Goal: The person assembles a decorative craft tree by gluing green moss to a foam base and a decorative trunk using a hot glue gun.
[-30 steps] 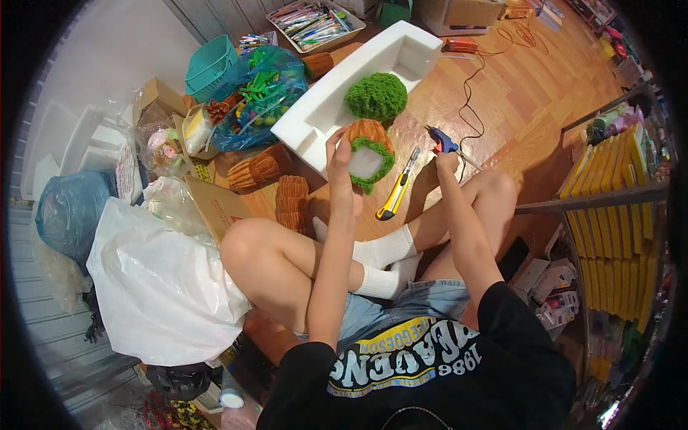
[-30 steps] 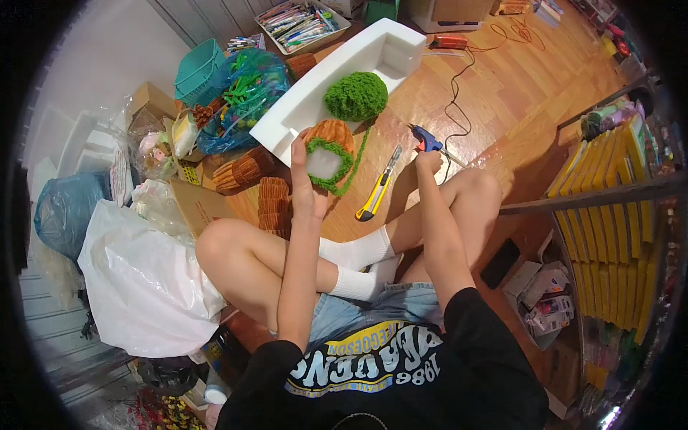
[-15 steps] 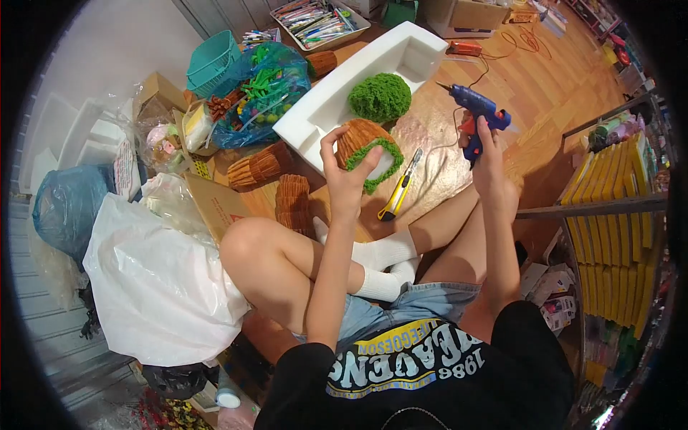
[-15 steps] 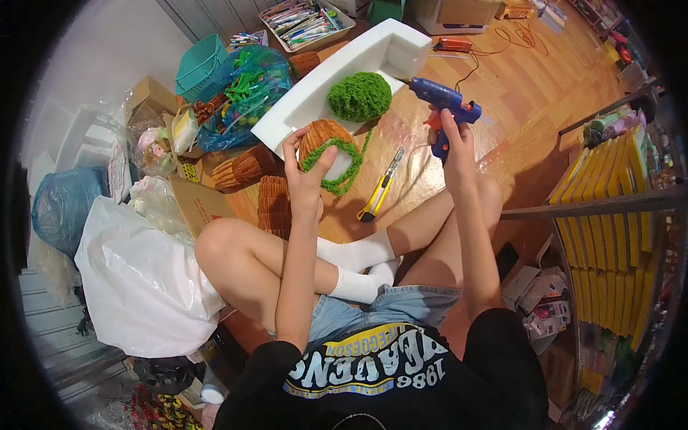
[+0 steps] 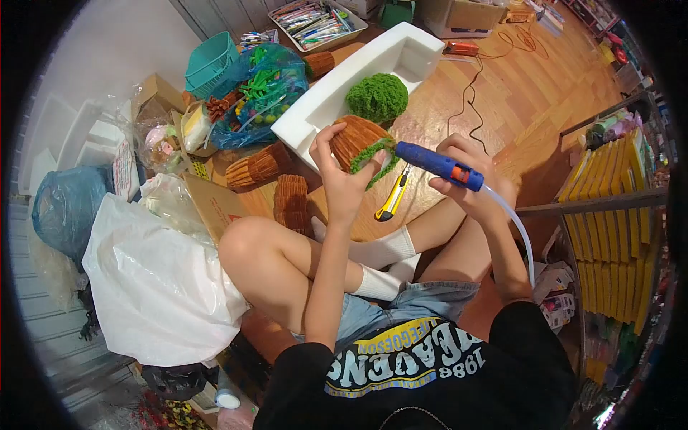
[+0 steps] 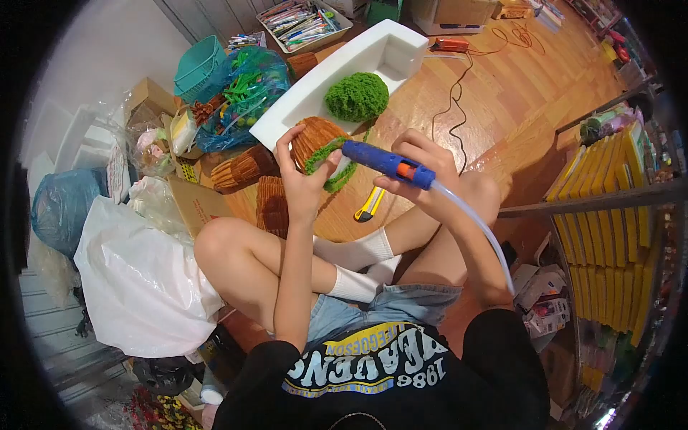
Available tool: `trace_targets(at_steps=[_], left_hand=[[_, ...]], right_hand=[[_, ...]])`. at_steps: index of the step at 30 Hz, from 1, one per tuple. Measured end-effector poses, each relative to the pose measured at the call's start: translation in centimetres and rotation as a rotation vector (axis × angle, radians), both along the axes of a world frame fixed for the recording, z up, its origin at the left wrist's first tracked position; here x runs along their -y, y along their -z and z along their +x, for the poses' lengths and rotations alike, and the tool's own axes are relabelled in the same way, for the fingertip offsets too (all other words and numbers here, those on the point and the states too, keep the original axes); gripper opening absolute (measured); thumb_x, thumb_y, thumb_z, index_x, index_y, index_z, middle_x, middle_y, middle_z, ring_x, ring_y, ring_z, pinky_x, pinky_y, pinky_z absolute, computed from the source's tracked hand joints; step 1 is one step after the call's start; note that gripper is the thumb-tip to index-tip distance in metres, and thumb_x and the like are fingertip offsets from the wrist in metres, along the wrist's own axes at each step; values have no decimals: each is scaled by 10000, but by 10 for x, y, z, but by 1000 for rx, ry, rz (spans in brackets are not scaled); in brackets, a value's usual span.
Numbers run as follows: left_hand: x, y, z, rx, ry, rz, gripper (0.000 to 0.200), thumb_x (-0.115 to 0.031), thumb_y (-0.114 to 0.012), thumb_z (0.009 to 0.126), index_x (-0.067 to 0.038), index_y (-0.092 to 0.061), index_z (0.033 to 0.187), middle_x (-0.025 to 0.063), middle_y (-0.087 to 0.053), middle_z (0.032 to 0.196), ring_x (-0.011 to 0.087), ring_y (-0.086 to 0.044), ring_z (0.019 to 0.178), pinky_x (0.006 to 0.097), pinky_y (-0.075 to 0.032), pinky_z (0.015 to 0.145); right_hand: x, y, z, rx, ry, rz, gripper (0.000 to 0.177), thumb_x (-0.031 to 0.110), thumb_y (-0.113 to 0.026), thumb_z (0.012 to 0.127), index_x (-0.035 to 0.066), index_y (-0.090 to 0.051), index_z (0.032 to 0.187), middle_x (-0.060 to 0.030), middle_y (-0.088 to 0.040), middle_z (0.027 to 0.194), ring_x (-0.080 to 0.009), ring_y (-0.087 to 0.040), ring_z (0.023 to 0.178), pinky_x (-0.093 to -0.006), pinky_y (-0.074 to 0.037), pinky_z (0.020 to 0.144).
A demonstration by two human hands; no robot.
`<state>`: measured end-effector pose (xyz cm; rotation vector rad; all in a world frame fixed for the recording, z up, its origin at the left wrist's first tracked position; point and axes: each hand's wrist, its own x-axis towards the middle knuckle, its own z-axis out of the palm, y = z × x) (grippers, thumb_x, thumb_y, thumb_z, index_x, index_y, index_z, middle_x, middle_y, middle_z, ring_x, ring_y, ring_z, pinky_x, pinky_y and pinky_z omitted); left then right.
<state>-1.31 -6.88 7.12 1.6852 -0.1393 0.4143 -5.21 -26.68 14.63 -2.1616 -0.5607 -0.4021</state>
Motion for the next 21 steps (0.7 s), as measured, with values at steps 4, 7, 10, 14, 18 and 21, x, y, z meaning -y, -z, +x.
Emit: trace_targets(at_steps=[4, 7, 10, 14, 18, 21], left_hand=[[1, -3, -1, 29, -18, 38, 659, -127, -815, 636, -52, -445, 1176, 131, -392, 1180, 278, -380, 1159, 372, -300, 1013], [0, -2, -2, 58, -40, 88, 622, -141, -783, 684, -54, -455, 1205, 104, -414, 1151, 241, -424, 1135, 349, -323, 994], [0, -1, -2, 82, -37, 94, 624, -133, -780, 686, -55, -450, 1210, 105, -412, 1156, 241, -427, 1133, 349, -324, 993], [1, -2, -1, 50, -19, 43, 662, -133, -820, 629, -54, -448, 1171, 130, -392, 1182, 277, -384, 1165, 372, -301, 1019], [1, -2, -2, 64, -26, 62, 641, -119, -794, 657, -55, -446, 1192, 120, -397, 1170, 260, -401, 1151, 361, -310, 1010], [0, -2, -2, 76, -29, 86, 618, -93, -761, 684, -57, -443, 1212, 110, -401, 1157, 243, -417, 1135, 354, -320, 998]], right_hand=[[-3, 5, 1, -6, 38, -55, 337, 247, -787, 653, 13, -557, 728, -96, -498, 715, -260, -534, 608, -338, -420, 547], [-4, 5, 2, 0, 41, -90, 337, 246, -788, 652, 19, -543, 698, -91, -482, 697, -256, -525, 582, -336, -416, 533], [-5, 5, 1, -14, 48, -93, 334, 239, -787, 652, 20, -538, 689, -93, -474, 687, -259, -517, 567, -339, -412, 522], [-4, 5, 1, -12, 54, -93, 331, 236, -787, 654, 21, -536, 683, -93, -461, 676, -260, -506, 553, -342, -403, 510], [-3, 8, 1, -3, 63, -98, 332, 234, -786, 656, 21, -532, 669, -94, -453, 667, -262, -493, 539, -342, -396, 501], [-6, 2, -2, -5, 100, -104, 339, 237, -787, 656, 18, -527, 660, -97, -452, 663, -265, -489, 533, -344, -394, 500]])
